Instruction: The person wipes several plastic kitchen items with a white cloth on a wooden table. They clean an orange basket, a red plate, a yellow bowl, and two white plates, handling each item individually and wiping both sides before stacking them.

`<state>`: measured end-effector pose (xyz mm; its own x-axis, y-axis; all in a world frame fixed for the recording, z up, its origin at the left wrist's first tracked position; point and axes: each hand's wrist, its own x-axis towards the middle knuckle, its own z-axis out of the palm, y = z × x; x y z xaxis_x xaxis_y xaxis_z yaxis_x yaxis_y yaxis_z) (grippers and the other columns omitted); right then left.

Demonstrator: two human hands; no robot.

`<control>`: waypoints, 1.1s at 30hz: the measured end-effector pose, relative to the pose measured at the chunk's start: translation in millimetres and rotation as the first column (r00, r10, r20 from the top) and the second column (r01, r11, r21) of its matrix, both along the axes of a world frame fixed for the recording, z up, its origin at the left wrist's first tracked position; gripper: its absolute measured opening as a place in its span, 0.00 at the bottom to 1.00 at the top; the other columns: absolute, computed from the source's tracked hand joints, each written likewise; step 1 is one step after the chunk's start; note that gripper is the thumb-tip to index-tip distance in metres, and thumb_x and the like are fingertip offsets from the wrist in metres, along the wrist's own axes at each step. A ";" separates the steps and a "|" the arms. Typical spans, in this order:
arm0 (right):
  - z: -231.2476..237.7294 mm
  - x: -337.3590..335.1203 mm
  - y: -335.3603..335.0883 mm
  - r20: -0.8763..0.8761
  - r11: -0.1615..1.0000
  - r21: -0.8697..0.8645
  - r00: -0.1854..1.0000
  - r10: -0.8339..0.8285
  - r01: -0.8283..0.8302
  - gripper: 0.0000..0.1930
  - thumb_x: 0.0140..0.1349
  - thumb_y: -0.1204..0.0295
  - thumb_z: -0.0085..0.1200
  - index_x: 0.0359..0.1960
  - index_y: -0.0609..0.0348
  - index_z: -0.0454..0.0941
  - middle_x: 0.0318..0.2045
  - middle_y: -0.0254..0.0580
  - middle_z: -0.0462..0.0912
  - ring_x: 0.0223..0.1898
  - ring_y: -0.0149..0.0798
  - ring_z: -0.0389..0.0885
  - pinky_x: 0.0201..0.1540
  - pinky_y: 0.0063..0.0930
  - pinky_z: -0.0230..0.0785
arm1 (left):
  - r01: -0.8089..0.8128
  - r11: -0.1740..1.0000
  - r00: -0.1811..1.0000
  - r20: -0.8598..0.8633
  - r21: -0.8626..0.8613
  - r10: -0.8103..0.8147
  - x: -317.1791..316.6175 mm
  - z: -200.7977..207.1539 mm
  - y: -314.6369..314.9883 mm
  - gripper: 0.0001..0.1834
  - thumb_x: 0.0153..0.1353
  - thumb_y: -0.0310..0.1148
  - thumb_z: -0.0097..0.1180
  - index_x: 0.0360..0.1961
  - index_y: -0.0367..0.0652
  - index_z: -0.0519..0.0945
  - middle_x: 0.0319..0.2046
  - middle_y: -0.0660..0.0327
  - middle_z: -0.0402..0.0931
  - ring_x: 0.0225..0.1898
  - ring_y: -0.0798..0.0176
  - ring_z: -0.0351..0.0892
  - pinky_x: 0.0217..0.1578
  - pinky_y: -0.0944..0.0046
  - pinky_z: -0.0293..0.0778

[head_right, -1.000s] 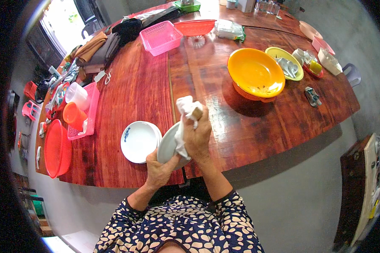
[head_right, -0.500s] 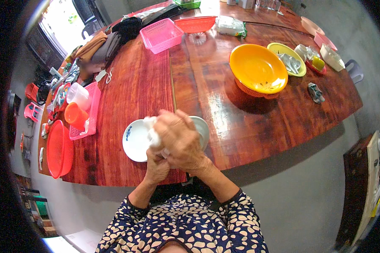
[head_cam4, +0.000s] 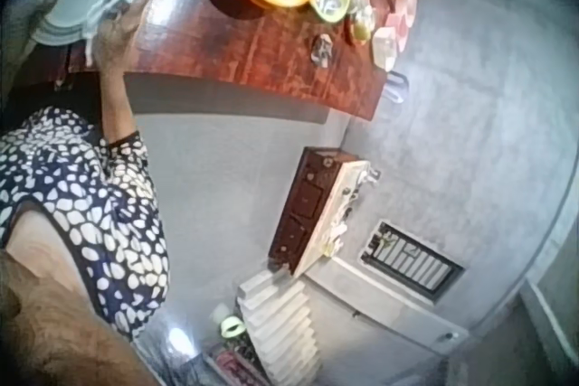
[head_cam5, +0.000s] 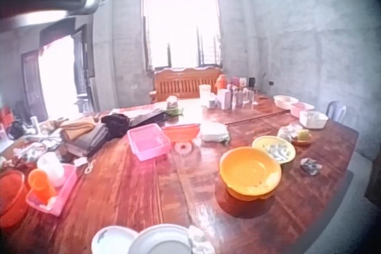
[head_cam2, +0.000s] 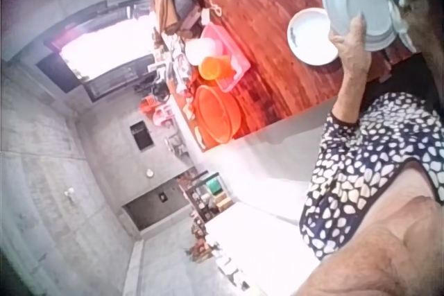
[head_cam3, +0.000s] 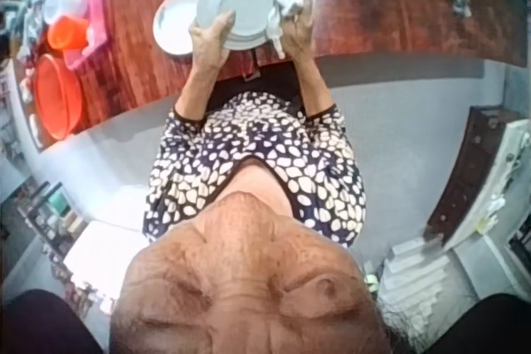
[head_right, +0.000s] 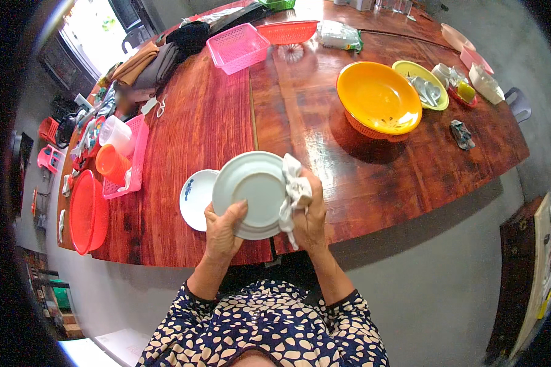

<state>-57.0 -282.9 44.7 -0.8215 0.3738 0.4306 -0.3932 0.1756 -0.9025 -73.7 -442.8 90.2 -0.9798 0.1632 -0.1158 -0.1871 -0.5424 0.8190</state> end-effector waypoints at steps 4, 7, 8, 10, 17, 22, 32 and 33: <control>-12.0 11.9 -5.4 -0.146 0.978 0.198 0.988 -0.040 0.068 0.21 0.69 0.61 0.44 0.57 0.62 0.64 0.61 0.58 0.63 0.63 0.54 0.62 0.65 0.45 0.54 | -0.014 0.999 0.999 0.048 0.050 0.012 -4.6 -0.3 -0.6 0.17 0.57 0.20 0.58 0.49 0.31 0.73 0.41 0.55 0.78 0.40 0.67 0.80 0.42 0.70 0.78; 10.2 -1.4 2.8 -0.137 0.951 0.282 0.986 -0.091 0.127 0.19 0.68 0.65 0.45 0.55 0.63 0.67 0.60 0.58 0.65 0.62 0.54 0.64 0.64 0.43 0.56 | 0.025 0.999 0.998 0.054 0.020 -0.026 -0.3 -3.6 0.7 0.18 0.57 0.20 0.59 0.49 0.30 0.73 0.41 0.55 0.78 0.40 0.67 0.79 0.42 0.69 0.78; 17.8 -9.1 6.3 -0.119 0.973 0.205 0.989 -0.083 0.106 0.17 0.63 0.72 0.49 0.53 0.64 0.70 0.58 0.56 0.68 0.60 0.53 0.67 0.61 0.41 0.60 | 0.050 0.999 0.998 0.044 0.008 -0.050 1.1 -2.5 2.2 0.18 0.56 0.20 0.59 0.49 0.30 0.73 0.42 0.55 0.78 0.40 0.67 0.79 0.42 0.69 0.78; 37.7 -17.4 7.6 -0.098 0.977 0.208 0.995 -0.033 0.052 0.20 0.55 0.78 0.52 0.52 0.64 0.72 0.56 0.56 0.70 0.57 0.54 0.70 0.59 0.39 0.64 | 0.063 0.997 0.998 0.017 -0.037 -0.063 2.7 0.3 2.5 0.17 0.58 0.22 0.58 0.49 0.31 0.73 0.42 0.55 0.78 0.41 0.68 0.79 0.42 0.69 0.78; 52.4 -3.8 -23.8 -0.242 0.725 0.688 0.950 0.200 0.023 0.24 0.49 0.73 0.58 0.51 0.65 0.74 0.54 0.52 0.72 0.59 0.53 0.70 0.60 0.46 0.63 | 0.026 0.992 1.000 0.002 0.124 -0.026 -9.0 1.9 -6.5 0.25 0.70 0.47 0.40 0.53 0.34 0.70 0.46 0.55 0.77 0.45 0.61 0.79 0.46 0.62 0.78; 47.3 16.0 -40.9 -0.253 0.690 0.723 0.923 0.290 -0.019 0.19 0.52 0.74 0.55 0.48 0.62 0.75 0.52 0.48 0.72 0.58 0.51 0.70 0.59 0.43 0.64 | 0.043 0.993 0.996 0.067 0.106 -0.051 -12.5 -6.0 -12.2 0.30 0.71 0.54 0.33 0.53 0.36 0.71 0.44 0.54 0.76 0.45 0.60 0.78 0.47 0.61 0.77; 70.4 -29.3 -20.8 -0.135 0.854 0.519 0.990 0.042 0.035 0.20 0.46 0.77 0.58 0.45 0.63 0.76 0.47 0.53 0.74 0.50 0.54 0.74 0.54 0.43 0.66 | 0.084 0.996 0.996 -0.012 -0.037 -0.084 3.5 7.4 0.1 0.33 0.70 0.57 0.30 0.56 0.35 0.67 0.50 0.54 0.73 0.50 0.60 0.76 0.51 0.60 0.75; 71.9 -29.0 -22.9 -0.170 0.833 0.552 0.983 0.062 0.043 0.19 0.47 0.78 0.58 0.44 0.63 0.76 0.47 0.52 0.74 0.50 0.53 0.74 0.54 0.43 0.66 | 0.070 0.997 0.997 -0.021 -0.030 -0.071 4.4 7.6 0.2 0.33 0.70 0.57 0.29 0.56 0.36 0.67 0.49 0.54 0.73 0.50 0.60 0.76 0.51 0.60 0.75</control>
